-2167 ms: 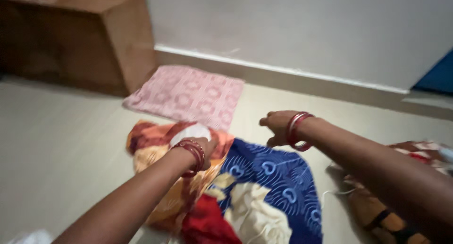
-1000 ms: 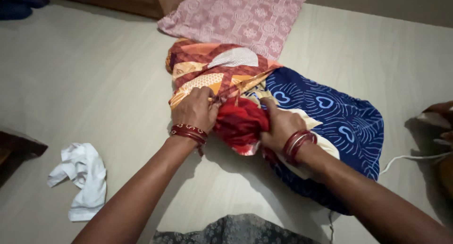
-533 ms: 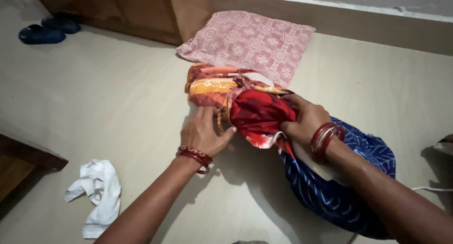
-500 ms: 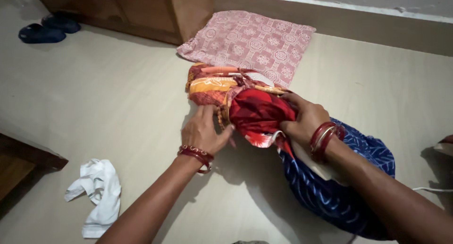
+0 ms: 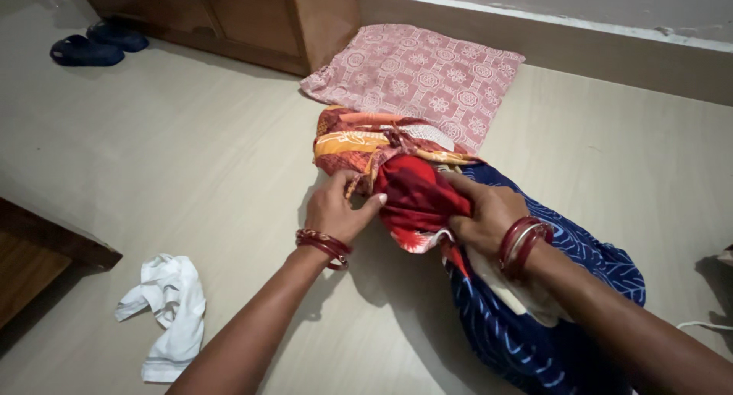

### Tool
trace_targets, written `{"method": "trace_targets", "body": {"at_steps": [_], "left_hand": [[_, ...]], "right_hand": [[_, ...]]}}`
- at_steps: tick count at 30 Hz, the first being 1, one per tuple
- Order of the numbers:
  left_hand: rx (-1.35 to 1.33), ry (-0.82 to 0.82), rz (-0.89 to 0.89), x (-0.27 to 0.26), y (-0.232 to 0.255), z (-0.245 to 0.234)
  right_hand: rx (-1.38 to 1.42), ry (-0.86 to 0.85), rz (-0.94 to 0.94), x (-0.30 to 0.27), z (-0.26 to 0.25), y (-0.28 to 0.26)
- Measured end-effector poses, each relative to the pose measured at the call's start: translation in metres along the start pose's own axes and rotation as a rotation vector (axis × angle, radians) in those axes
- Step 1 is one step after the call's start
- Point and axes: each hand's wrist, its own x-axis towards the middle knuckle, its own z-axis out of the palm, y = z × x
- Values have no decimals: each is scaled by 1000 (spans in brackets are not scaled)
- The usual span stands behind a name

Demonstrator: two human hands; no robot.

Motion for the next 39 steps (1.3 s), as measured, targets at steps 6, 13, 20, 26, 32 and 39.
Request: {"method": "trace_targets", "body": {"at_steps": [6,13,20,26,32,39], "left_hand": [[28,-14,-228,-2,7,-1],[-216,-74,-58,-6,25,-20],[16,-111,518,18,75,-57],[126,-204,608,34,118,-76],[223,-314,524,35,108,-75],[417,-328,288,17,39,-90]], "right_hand": [[-53,10,-105,-6,10,-2],[-36,-12,-205,-17,2,-3],[-98,-55,-213,-19,-23,-33],[-371,-101,-367,-23,-34,-60],[-444,-98,-445,-38,-11,-85],[56,-273,-550,-25,46,-55]]}}
